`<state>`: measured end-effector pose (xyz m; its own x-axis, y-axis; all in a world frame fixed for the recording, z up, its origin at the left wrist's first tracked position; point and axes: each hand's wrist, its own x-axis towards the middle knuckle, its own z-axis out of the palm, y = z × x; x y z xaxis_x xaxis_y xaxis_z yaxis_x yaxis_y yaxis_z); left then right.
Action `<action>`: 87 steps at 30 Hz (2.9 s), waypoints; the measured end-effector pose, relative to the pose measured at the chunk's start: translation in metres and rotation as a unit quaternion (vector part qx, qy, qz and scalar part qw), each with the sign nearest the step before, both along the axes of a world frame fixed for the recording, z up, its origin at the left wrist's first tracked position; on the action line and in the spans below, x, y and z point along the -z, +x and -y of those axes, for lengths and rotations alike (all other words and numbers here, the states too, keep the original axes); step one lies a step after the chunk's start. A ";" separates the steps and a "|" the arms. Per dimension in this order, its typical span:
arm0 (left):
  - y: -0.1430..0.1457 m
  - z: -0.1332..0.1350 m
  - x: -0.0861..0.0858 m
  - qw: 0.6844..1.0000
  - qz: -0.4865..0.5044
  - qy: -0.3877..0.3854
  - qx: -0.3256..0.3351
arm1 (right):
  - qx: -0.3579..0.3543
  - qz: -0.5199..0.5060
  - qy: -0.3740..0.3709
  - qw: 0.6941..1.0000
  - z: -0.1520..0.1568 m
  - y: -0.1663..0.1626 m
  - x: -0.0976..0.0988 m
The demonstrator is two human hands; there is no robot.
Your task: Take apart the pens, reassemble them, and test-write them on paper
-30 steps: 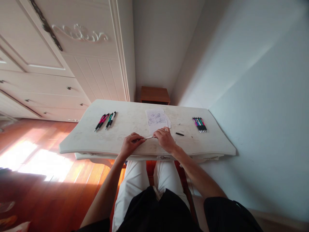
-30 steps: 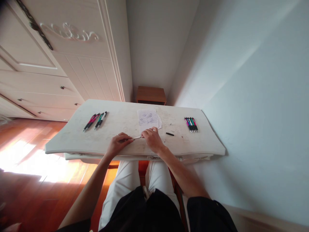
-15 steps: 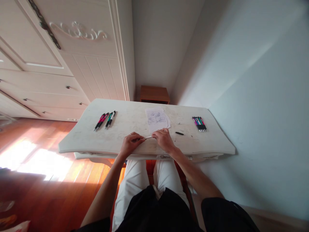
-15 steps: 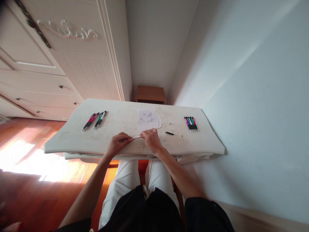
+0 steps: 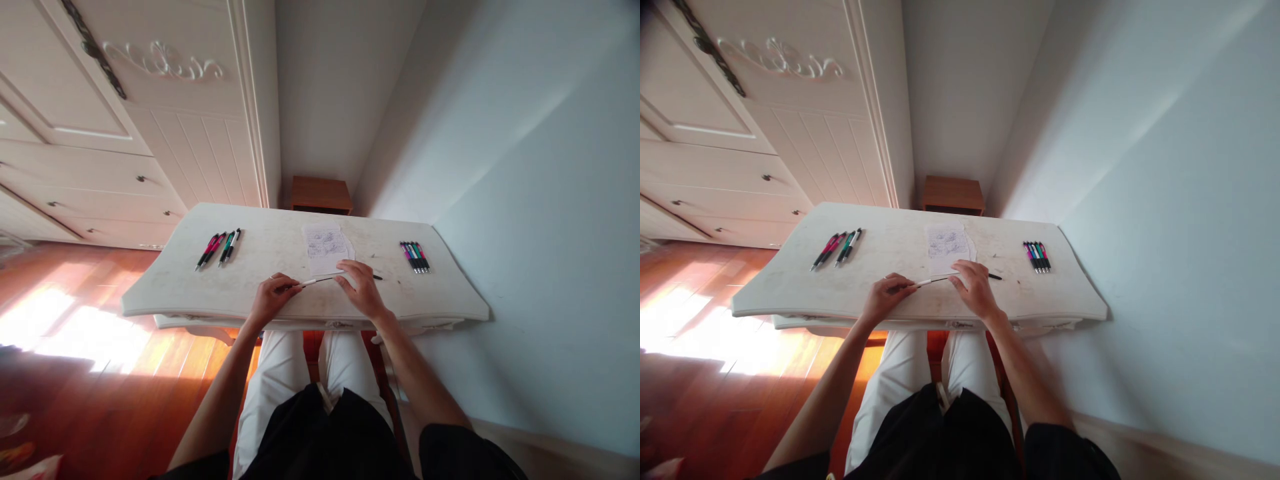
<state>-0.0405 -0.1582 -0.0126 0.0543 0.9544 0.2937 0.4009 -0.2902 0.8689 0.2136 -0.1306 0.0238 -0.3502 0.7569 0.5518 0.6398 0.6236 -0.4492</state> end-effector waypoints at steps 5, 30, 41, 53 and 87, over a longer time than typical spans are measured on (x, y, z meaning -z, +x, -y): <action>0.000 0.000 0.002 1.000 0.006 0.003 0.004 | 0.160 -0.027 -0.022 0.986 -0.021 0.070 0.018; 0.002 -0.001 0.000 1.000 0.001 0.006 -0.004 | 0.030 0.049 -0.066 0.996 -0.006 0.061 0.000; 0.001 -0.002 0.001 1.000 -0.013 0.013 -0.006 | -0.044 0.009 -0.047 0.998 -0.001 0.019 0.000; 0.001 -0.001 -0.002 1.000 -0.015 0.017 -0.004 | -0.033 0.021 -0.068 0.997 -0.001 0.017 -0.002; 0.000 -0.001 0.000 1.000 -0.016 0.023 -0.003 | -0.090 -0.014 -0.087 0.992 0.001 -0.004 0.001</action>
